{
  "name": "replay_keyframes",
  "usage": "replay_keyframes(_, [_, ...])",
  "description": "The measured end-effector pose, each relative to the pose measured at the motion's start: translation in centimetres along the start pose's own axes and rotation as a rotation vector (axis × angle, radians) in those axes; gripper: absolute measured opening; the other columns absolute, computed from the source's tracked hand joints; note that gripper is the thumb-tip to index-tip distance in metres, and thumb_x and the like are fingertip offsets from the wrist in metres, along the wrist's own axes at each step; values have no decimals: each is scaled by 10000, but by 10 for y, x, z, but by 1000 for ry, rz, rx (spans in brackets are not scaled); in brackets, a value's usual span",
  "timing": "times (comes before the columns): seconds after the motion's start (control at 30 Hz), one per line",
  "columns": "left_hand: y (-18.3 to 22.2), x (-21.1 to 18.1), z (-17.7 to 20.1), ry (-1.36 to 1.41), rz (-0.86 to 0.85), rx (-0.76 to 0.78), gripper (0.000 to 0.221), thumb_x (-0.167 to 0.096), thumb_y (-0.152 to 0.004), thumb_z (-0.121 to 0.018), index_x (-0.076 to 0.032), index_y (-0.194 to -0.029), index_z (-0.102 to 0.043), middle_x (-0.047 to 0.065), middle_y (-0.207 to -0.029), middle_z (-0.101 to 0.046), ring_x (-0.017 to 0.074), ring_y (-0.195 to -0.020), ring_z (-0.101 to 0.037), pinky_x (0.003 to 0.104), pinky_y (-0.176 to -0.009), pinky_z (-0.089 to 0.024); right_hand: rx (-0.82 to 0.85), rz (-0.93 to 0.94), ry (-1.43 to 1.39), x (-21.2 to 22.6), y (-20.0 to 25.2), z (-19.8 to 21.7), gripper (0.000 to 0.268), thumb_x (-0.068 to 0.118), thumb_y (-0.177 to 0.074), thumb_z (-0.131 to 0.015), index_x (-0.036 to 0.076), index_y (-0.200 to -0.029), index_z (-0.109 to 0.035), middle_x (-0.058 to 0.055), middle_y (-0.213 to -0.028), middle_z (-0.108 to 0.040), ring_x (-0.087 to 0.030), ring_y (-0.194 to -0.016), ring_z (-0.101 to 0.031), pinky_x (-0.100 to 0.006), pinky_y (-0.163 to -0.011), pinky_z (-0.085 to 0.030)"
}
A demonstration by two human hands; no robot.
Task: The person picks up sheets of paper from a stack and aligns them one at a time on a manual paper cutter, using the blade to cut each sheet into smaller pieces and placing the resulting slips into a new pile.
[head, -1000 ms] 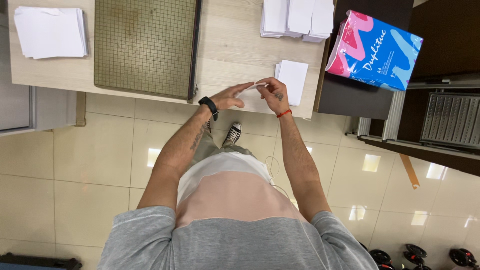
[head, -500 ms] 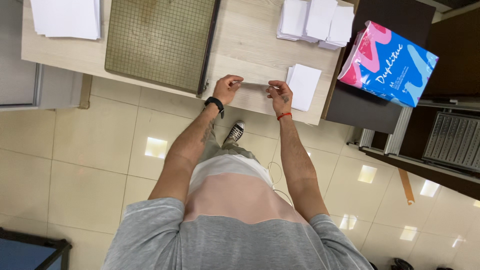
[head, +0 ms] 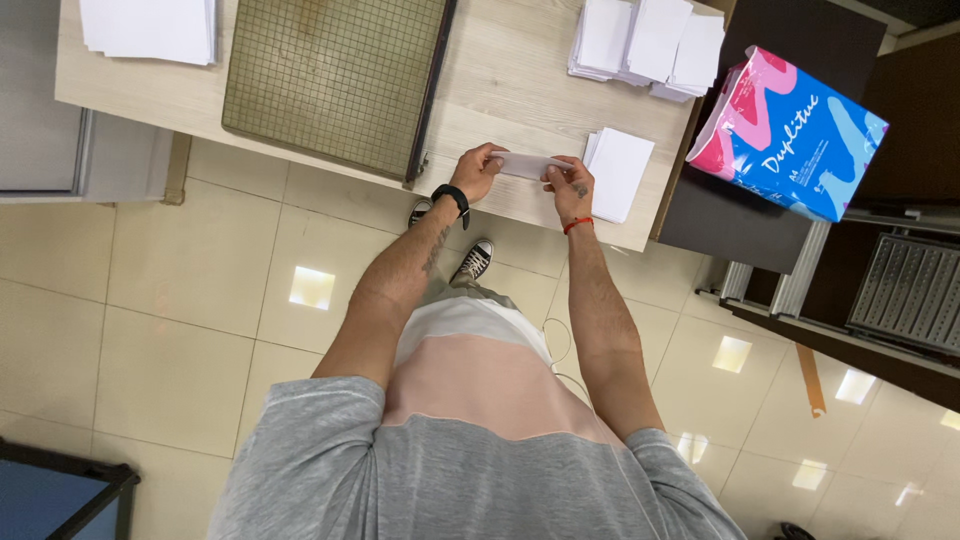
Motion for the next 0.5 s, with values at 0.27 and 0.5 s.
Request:
replay_keyframes(0.27, [47,-99,59,-345,-316,-53,177,-298,-1287,-833,-157,-1346,-921,120,-1173,-926,397,-1254,-809,516,-1156,-630,73,68,-129,25,-17,-37,176,-51,-1208,-818,5,-1367,-871,-122,-995,-792,-180,-715,-781,-294,-585,-621])
replay_keyframes(0.5, [79,-124,179,-299,-285,-296,347,-298,-1327,-781,35,-1371,-869,365,-1165,-880,613,-1181,-844,676,-1020,-656,234,34,-195,31,-35,-181,244,38,-1213,-878,56,-1453,-840,-130,-1084,-840,-138,-543,-650,-319,-512,-535])
Point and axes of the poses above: each hand's wrist, its own y-axis away from the middle knuckle, its own z-axis out of the back of the hand, x = y × z, the point moved 10 cm from there along -y, towards the middle knuckle
